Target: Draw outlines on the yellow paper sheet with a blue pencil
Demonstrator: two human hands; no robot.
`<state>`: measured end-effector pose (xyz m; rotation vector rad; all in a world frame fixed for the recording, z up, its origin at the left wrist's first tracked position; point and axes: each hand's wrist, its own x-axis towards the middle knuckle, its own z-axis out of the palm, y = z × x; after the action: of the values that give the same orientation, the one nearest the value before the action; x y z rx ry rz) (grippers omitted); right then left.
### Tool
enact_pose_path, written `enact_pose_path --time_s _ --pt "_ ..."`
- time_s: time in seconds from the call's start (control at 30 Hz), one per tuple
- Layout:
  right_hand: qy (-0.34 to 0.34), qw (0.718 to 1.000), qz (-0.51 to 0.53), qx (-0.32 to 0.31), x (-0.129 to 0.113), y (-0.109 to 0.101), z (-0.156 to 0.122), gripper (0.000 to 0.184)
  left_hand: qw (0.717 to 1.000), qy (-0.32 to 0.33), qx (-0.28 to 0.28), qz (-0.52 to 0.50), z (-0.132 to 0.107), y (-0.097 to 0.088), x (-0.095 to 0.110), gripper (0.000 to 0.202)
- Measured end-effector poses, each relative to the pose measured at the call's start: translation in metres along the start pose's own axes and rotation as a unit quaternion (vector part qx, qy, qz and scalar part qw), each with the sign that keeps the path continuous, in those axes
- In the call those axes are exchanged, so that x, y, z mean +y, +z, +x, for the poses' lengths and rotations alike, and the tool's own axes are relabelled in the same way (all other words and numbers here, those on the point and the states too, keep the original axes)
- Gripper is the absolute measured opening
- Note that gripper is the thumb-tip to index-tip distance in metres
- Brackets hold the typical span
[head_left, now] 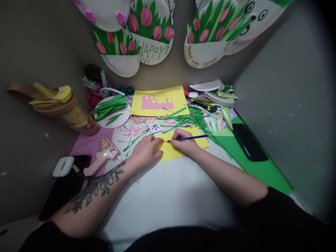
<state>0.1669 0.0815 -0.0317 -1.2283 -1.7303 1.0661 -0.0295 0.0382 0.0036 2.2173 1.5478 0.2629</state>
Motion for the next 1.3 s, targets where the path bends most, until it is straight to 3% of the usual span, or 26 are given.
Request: enact_pose_path --time_s 0.3,0.53,0.8,1.03,1.3 --pt "-0.002 1.0 -0.003 -0.013 -0.0005 0.0006 -0.0003 0.011 1.0 -0.001 -0.001 -0.001 0.0002 -0.0001 0.0004 0.045" --pt "0.002 1.0 0.01 0.021 0.0016 -0.0003 -0.0007 0.014 1.0 0.004 0.003 0.004 -0.0001 0.0011 -0.001 0.044" --pt "-0.005 1.0 -0.011 -0.003 -0.0017 0.0005 -0.0008 0.012 1.0 0.006 0.001 0.004 0.0005 0.0004 -0.0001 0.044" --pt "-0.004 0.999 0.024 0.037 0.0024 -0.0008 -0.0005 0.015 1.0 0.014 0.009 0.016 0.0007 0.0043 -0.0043 0.045" --pt "-0.005 1.0 0.003 0.006 -0.002 0.0003 0.0 0.013 1.0 0.007 0.001 0.011 0.0008 0.0017 -0.0015 0.044"
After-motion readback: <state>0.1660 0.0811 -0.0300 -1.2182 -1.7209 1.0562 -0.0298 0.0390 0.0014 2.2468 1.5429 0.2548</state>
